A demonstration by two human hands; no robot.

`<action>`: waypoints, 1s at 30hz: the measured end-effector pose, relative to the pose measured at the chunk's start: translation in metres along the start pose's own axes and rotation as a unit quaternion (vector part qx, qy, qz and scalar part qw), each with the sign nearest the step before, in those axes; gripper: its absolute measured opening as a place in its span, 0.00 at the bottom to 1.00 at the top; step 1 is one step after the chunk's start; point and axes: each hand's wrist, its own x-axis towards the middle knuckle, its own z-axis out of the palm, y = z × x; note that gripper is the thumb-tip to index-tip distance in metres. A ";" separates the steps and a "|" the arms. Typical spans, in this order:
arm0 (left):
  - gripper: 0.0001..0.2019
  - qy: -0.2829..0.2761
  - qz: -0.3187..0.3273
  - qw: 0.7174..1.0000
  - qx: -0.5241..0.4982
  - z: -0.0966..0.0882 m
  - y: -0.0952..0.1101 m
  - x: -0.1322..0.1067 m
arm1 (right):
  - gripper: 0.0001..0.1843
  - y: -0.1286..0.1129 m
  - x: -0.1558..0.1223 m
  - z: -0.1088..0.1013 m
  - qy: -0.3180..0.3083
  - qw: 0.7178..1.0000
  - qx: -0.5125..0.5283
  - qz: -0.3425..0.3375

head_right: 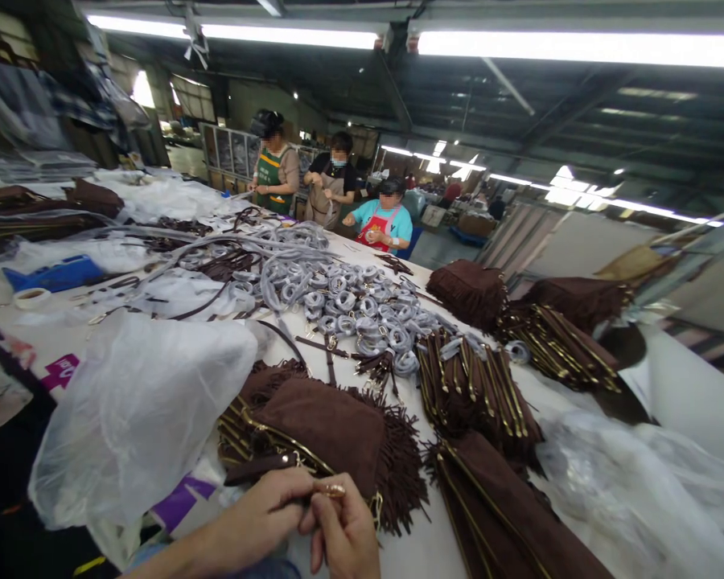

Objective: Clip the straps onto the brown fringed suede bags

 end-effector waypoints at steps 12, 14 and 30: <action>0.16 0.175 0.090 0.966 0.167 -0.006 0.000 0.001 | 0.26 0.001 -0.010 -0.010 0.185 0.952 -0.203 -0.134; 0.16 0.172 0.127 0.954 0.208 -0.014 0.013 0.001 | 0.26 -0.008 -0.011 -0.013 0.243 0.893 -0.299 -0.232; 0.07 -0.005 0.086 0.906 0.415 -0.063 -0.057 0.056 | 0.14 -0.050 -0.041 -0.091 0.132 0.987 0.026 -0.086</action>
